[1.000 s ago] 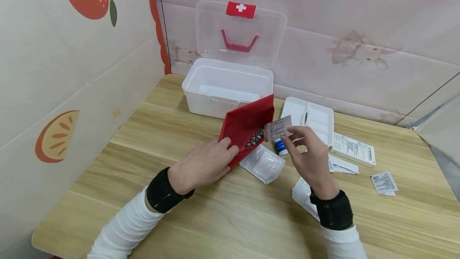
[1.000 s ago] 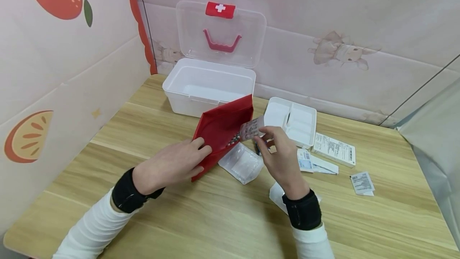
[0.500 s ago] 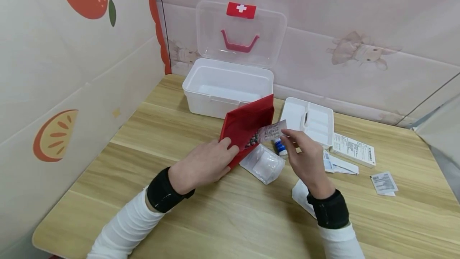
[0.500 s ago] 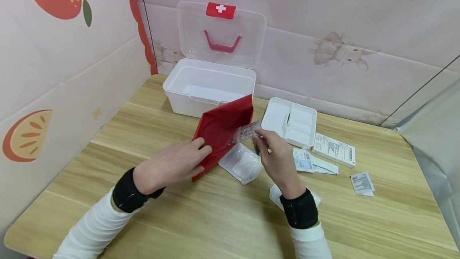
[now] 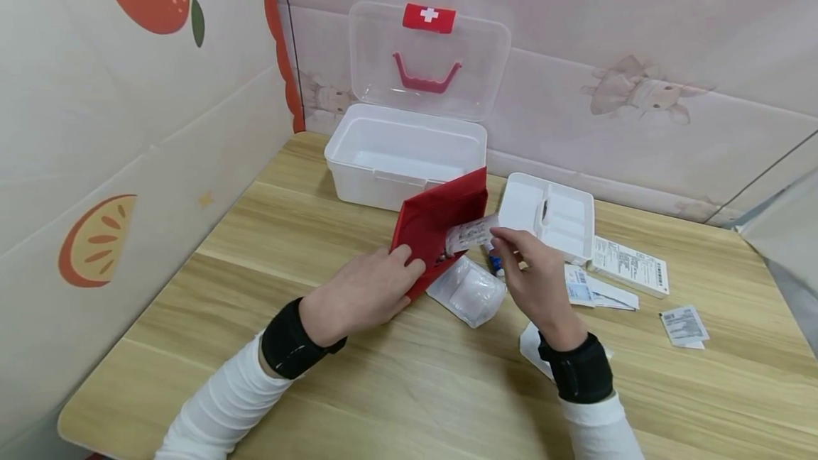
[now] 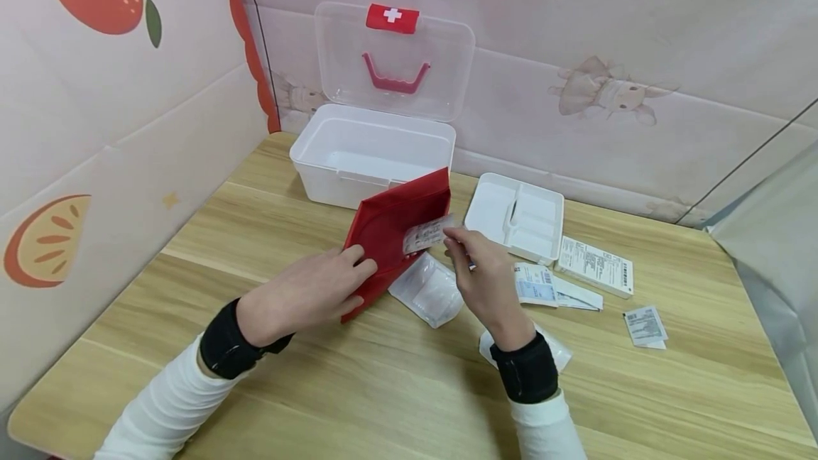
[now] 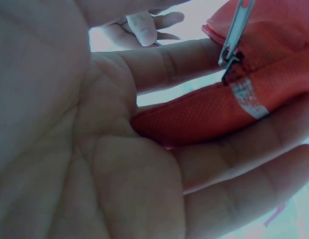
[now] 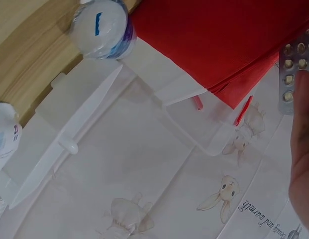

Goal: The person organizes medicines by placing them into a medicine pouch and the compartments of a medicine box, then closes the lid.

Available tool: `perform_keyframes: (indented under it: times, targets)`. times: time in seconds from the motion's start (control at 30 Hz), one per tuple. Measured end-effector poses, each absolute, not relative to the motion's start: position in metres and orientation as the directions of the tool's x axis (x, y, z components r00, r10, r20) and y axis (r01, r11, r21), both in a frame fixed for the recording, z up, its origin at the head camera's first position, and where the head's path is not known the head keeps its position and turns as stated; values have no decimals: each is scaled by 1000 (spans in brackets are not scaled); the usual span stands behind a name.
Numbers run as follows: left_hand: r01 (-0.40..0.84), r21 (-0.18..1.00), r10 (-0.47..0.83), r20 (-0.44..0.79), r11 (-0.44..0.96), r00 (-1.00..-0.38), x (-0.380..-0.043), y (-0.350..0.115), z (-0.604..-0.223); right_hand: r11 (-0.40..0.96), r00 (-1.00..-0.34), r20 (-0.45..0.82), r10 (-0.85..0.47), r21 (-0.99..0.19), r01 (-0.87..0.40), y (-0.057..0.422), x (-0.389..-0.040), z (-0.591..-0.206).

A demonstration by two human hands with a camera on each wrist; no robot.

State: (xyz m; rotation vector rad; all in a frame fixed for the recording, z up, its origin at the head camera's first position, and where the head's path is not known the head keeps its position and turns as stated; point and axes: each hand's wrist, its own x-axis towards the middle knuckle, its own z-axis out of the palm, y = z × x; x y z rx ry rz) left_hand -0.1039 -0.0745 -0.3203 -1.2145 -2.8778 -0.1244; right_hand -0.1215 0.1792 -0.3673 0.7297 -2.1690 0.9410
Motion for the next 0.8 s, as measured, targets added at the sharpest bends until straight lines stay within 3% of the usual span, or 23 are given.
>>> perform_keyframes:
  times: [0.8]
  targets:
    - [715, 37, 712, 68, 698, -698, -104, -74, -319, 571, -662, 688, -298, -427, -701, 166, -135, -378]
